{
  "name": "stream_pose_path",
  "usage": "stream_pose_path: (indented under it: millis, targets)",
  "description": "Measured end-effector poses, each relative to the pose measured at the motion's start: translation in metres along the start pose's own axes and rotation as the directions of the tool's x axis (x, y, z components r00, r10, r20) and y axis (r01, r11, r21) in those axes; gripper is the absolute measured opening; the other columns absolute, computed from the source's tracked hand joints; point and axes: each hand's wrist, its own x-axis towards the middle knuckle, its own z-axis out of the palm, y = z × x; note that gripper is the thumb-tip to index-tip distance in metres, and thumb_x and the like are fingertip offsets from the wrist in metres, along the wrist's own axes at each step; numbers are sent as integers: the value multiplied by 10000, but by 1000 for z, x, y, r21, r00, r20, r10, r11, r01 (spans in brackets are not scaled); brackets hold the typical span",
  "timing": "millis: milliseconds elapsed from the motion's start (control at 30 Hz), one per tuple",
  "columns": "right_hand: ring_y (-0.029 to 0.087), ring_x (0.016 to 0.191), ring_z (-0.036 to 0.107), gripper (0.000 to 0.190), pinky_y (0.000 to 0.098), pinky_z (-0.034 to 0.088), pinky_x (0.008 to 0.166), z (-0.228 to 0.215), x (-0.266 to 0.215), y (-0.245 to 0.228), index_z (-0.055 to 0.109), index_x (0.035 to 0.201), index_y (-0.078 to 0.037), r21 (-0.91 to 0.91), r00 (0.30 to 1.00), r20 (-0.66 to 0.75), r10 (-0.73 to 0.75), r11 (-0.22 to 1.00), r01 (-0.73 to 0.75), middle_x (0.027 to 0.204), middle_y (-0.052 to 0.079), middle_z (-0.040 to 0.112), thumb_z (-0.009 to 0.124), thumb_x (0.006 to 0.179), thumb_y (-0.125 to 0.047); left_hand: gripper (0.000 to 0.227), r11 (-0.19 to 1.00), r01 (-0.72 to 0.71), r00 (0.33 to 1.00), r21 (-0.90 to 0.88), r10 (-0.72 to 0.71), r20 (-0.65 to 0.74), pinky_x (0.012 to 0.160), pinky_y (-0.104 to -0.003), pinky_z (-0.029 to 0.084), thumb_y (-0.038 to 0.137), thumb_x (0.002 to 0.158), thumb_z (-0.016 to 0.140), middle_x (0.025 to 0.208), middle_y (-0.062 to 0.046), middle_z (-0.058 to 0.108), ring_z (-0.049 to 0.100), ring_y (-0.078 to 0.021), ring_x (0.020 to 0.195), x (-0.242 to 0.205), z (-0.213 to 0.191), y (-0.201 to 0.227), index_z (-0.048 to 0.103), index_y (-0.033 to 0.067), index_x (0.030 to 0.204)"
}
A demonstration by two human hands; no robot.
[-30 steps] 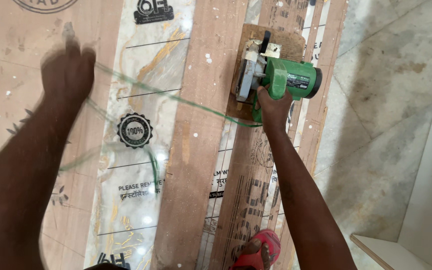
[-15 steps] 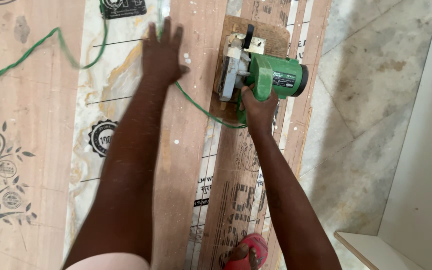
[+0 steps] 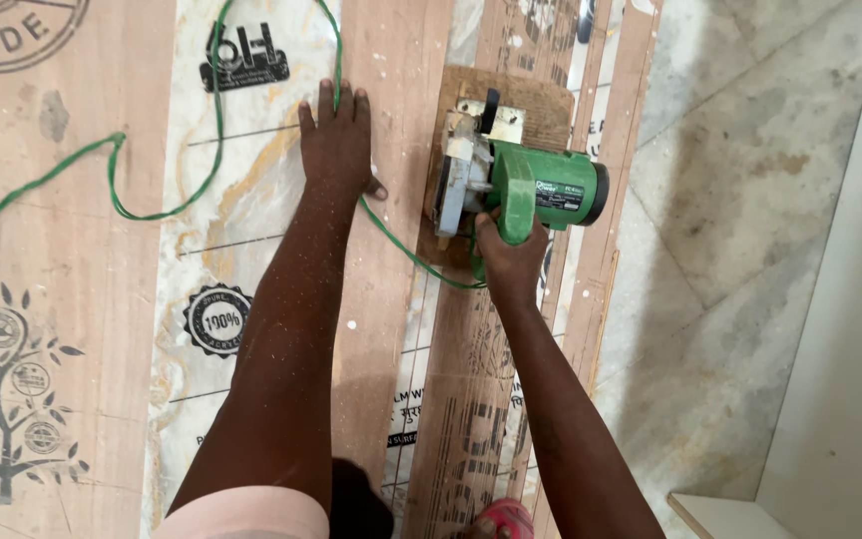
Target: The person uses a green circular saw to cut a long strip of wood paneling on the floor. They measure and mark the wood with a tape measure and marker before making the cut. The person then aligns the cut piece with another panel and continues cutting along a marked line.
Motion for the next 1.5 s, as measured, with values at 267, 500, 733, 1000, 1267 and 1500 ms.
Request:
stream_pose_path:
  millis: [267,500,733,1000,1267,1500]
  targets:
    - [107,562,596,126,275,482,517,2,17,0,619,898,-33,9,999,12,32,999,-33,686,24,625,731,902,-90,1515,1000,-17,999,-25,17,27,1226,-592,159,554,442,1000,1697,-144,195,109,-341,1571,0,-6,-1,190,77,1631]
    - [112,565,598,120,282,489,521,4,30,-5,621,892,-36,12,999,5,54,998,-54,688,30,628,728,895,-90,1494,999,-35,999,40,33,43,1231,-610,117,599,468,976,1694,-180,196,52,-363,1577,-3,-17,1,203,49,1623]
    - [114,574,600,121,286,501,539,8,41,-8,625,904,-28,24,999,-3,36,999,-36,693,33,628,725,899,-97,1483,975,-148,989,168,141,49,1251,-554,49,668,466,936,1692,-247,144,9,-361,1580,-2,-32,-1,275,-81,1562]
    - [115,577,590,128,289,493,543,9,49,-15,619,890,-19,-11,999,-10,30,999,-31,694,38,625,722,909,-93,1473,927,-282,959,249,279,47,1265,-472,85,656,523,919,1661,-325,157,135,-413,1554,18,-17,-5,249,-215,1503]
    - [117,575,588,123,293,486,536,10,59,-17,619,888,-21,21,999,-3,33,999,-33,696,41,624,718,912,-89,1486,944,-304,950,131,290,113,1256,-500,92,706,544,892,1634,-325,153,154,-423,1531,46,-36,-8,181,-137,1539]
    - [119,587,597,128,293,491,545,11,68,-18,622,894,-19,1,998,-11,54,999,-54,703,45,632,723,919,-94,1458,941,-328,940,82,334,-63,1261,-499,150,624,507,946,1642,-262,255,225,-378,1540,90,-33,-15,235,-63,1578]
